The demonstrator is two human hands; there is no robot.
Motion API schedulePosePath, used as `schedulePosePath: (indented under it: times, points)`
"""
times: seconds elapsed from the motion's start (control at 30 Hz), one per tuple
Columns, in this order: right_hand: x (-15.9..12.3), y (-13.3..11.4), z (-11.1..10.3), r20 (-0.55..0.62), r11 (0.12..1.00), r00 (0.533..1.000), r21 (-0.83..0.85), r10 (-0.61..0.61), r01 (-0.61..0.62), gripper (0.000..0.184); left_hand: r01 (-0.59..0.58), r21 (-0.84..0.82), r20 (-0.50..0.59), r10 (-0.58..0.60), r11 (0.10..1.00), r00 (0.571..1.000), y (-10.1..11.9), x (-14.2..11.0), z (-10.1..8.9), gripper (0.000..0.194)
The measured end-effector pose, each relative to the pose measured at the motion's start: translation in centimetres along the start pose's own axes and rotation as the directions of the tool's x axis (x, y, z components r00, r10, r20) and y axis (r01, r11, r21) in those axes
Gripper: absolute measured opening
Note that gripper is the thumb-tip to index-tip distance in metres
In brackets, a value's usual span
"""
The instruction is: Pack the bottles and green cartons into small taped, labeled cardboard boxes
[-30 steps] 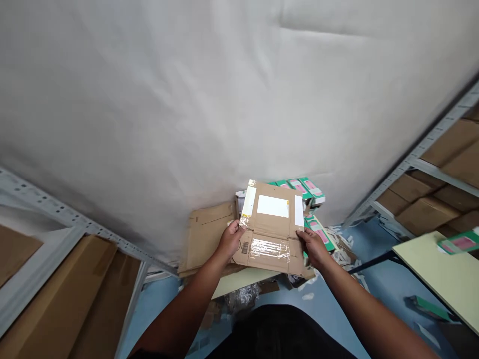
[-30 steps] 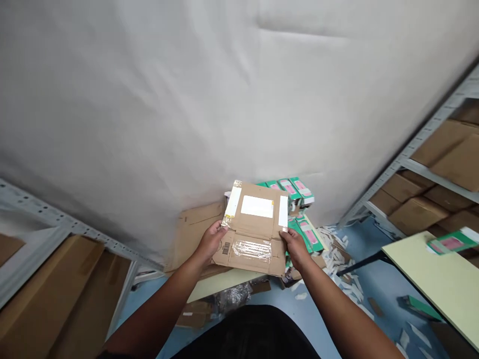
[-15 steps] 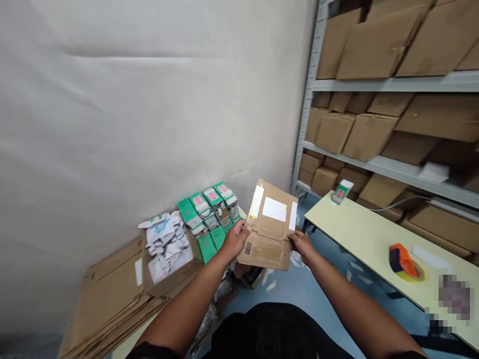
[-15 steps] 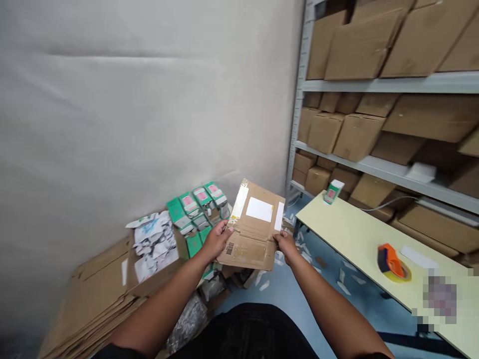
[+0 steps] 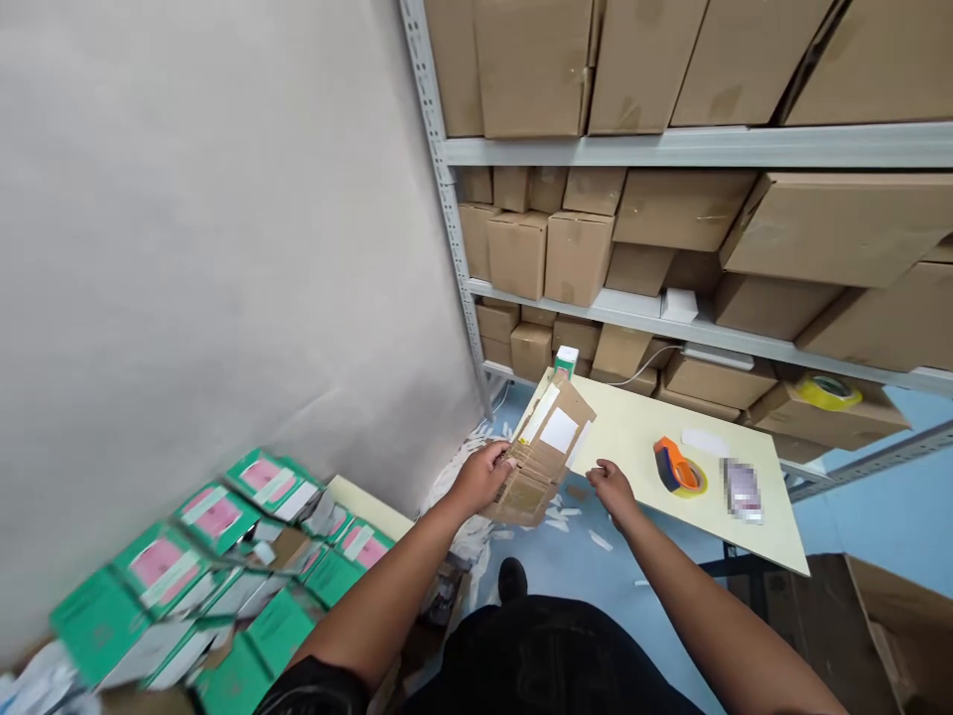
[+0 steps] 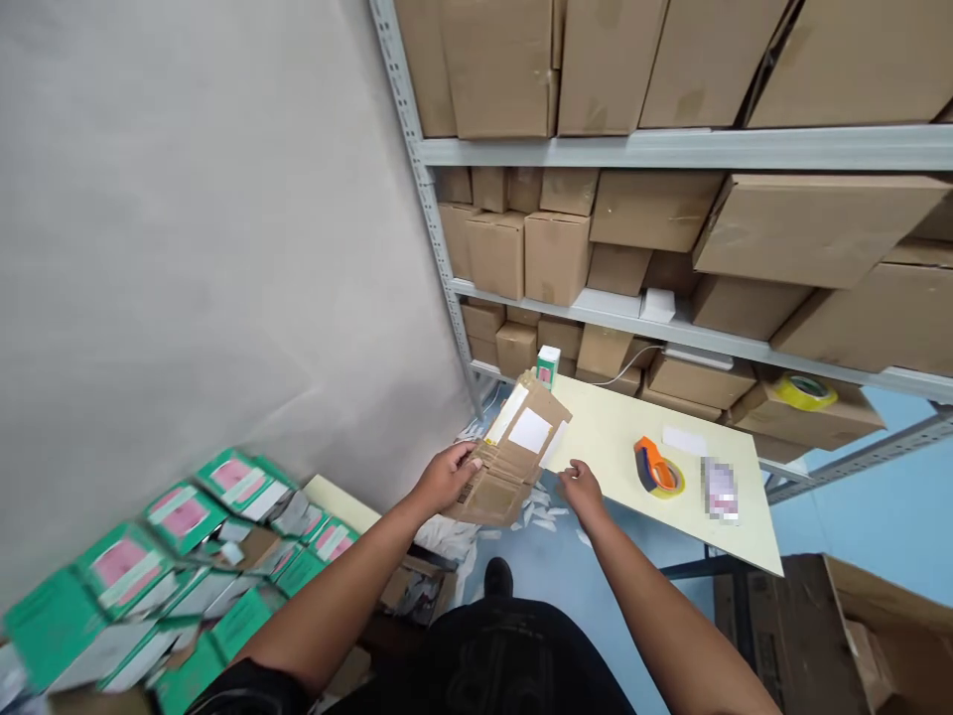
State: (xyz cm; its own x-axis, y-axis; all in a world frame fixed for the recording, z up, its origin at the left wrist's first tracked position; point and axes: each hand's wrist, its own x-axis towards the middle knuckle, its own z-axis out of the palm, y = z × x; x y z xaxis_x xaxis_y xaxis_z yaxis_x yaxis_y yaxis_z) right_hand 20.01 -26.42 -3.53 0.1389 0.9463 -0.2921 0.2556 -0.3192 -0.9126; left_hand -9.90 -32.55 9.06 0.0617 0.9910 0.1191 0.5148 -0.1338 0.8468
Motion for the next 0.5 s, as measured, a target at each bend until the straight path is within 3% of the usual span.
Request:
schedulePosePath:
  times: [0.1,0.2,0.27,0.37,0.43,0.5]
  points:
    - [3.6,-1.2,-1.4,-0.142,0.991,0.988,-0.125,-0.058,0.041,0.053,-0.109,0.131,0.149,0.089,0.985,0.985,-0.6,6.0,-0.2,0.029]
    - [6.0,-3.3,-2.5,-0.249,0.976,0.957,-0.188,-0.152,0.107,0.057,-0.227,0.191,0.318,0.159,0.955,0.935,-1.0,12.1,-0.2,0.029]
    - [7.2,-4.7,-3.4,-0.323,0.954,0.91,-0.232,-0.258,0.188,0.063,-0.332,0.194,0.44,0.221,0.923,0.871,-1.1,15.8,0.4,0.029]
    - [8.8,-6.0,-5.3,-0.388,0.937,0.862,-0.255,-0.326,0.239,0.065,-0.504,0.162,0.608,0.316,0.849,0.728,-0.7,20.7,2.1,0.029]
    - [9.8,-6.2,-6.8,-0.367,0.968,0.899,-0.163,-0.24,0.192,0.051,-0.585,0.139,0.678,0.353,0.799,0.644,-0.1,23.3,3.7,0.028]
    - [10.9,-5.9,-8.3,-0.324,0.991,0.937,-0.012,-0.129,0.132,0.035,-0.622,0.139,0.706,0.363,0.771,0.608,0.4,25.3,5.2,0.025]
